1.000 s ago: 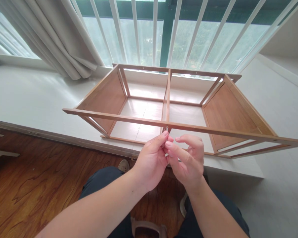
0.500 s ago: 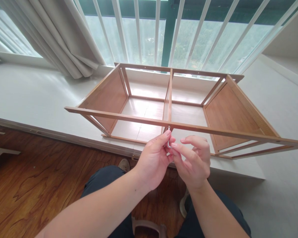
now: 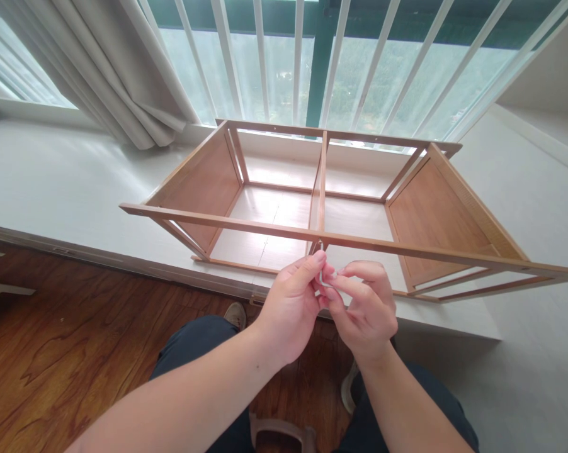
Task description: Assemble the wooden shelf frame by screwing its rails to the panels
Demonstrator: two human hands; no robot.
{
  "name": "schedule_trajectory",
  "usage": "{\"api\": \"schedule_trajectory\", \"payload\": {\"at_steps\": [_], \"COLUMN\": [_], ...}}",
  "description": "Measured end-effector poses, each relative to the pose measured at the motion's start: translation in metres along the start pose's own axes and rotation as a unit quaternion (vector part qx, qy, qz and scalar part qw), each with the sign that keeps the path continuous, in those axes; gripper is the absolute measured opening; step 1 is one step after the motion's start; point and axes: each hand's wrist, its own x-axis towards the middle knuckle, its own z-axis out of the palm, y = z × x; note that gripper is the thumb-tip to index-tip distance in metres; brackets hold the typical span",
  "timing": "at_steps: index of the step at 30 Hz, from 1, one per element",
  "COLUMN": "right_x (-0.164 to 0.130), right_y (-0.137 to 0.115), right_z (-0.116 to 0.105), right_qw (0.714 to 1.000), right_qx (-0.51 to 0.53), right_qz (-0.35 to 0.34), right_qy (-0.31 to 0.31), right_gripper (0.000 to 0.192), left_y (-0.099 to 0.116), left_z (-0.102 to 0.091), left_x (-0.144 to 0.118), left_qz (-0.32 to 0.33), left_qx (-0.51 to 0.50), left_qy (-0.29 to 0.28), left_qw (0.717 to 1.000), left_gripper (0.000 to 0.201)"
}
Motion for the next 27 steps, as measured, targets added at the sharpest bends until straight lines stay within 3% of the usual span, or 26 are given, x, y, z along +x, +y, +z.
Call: {"api": "schedule_trajectory", "payload": {"at_steps": [7, 19, 27], "right_x": [-0.001, 0.014, 0.022], "right_y": [0.007, -0.005, -0.008], "right_z": [0.003, 0.004, 0.006], "right_qw": [0.998, 0.995, 0.995], "right_qx": [-0.018, -0.028, -0.07], "right_qz": [-0.029, -0.089, -0.074], "right_qy": [0.057, -0.027, -0.004], "right_gripper": [0.042, 0.043, 0.034], "left_y": [0.002, 0.0, 0.0], "left_z": [0.001, 0.002, 0.005], "left_x": [0.0, 0.0, 0.0], "left_qz": [0.014, 0.012, 0.013], "left_qx": [0.018, -0.032, -0.033], "left_qy": [-0.008, 0.009, 0.023], "left_qw": [1.0, 0.999, 0.999], "left_gripper": [0.038, 0.033, 0.035]}}
